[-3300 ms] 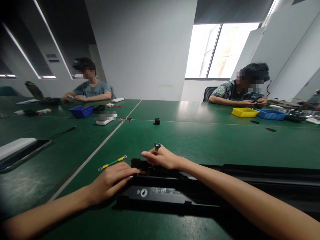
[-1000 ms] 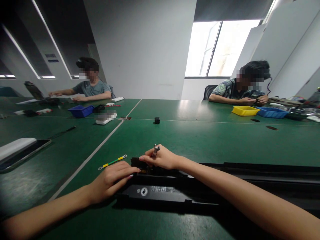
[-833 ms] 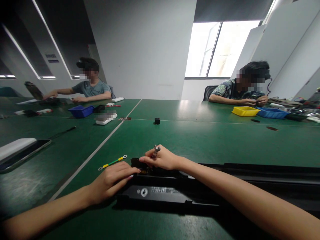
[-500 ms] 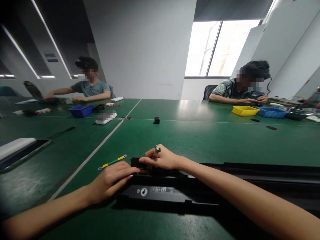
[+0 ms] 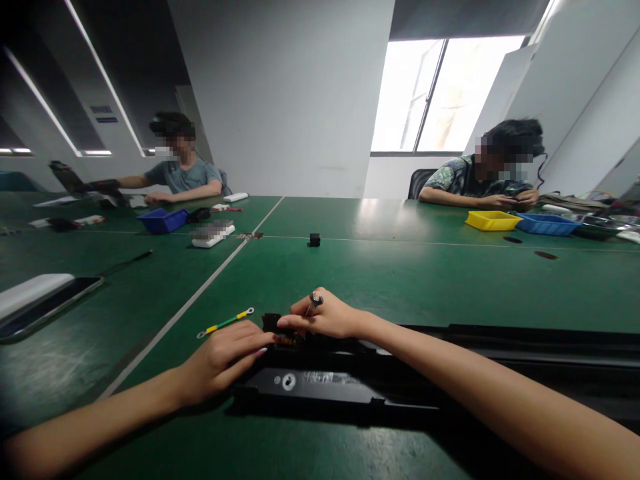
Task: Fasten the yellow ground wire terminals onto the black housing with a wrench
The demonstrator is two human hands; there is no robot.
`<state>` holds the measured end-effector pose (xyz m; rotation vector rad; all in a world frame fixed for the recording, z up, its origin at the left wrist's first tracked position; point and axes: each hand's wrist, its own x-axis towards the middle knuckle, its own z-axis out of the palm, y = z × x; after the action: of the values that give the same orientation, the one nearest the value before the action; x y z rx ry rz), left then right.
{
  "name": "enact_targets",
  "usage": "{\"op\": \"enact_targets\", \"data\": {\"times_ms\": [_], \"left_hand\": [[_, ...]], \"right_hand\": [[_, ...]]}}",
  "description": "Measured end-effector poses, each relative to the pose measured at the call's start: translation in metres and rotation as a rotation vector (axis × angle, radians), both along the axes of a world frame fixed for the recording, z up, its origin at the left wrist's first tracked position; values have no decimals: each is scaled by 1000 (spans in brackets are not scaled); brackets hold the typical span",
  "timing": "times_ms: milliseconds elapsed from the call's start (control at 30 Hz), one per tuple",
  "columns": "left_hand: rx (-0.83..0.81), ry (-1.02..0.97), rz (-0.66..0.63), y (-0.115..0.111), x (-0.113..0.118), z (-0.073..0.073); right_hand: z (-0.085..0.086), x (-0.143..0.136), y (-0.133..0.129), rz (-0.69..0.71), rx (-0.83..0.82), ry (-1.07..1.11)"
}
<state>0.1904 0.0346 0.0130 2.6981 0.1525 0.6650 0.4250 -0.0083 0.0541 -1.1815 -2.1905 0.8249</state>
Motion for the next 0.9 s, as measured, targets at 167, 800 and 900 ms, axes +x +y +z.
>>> {"op": "enact_targets", "data": {"times_ms": [167,800,900], "left_hand": [[-10,12,1,-1,-1,2],[22,-11,-6,-3,0,4],[23,-1,-4,-3,0,4]], "right_hand": [[0,1,1,18,2,-20],[3,1,-1,8,-45,-60],[2,2,-1,11,-44,-58]]}}
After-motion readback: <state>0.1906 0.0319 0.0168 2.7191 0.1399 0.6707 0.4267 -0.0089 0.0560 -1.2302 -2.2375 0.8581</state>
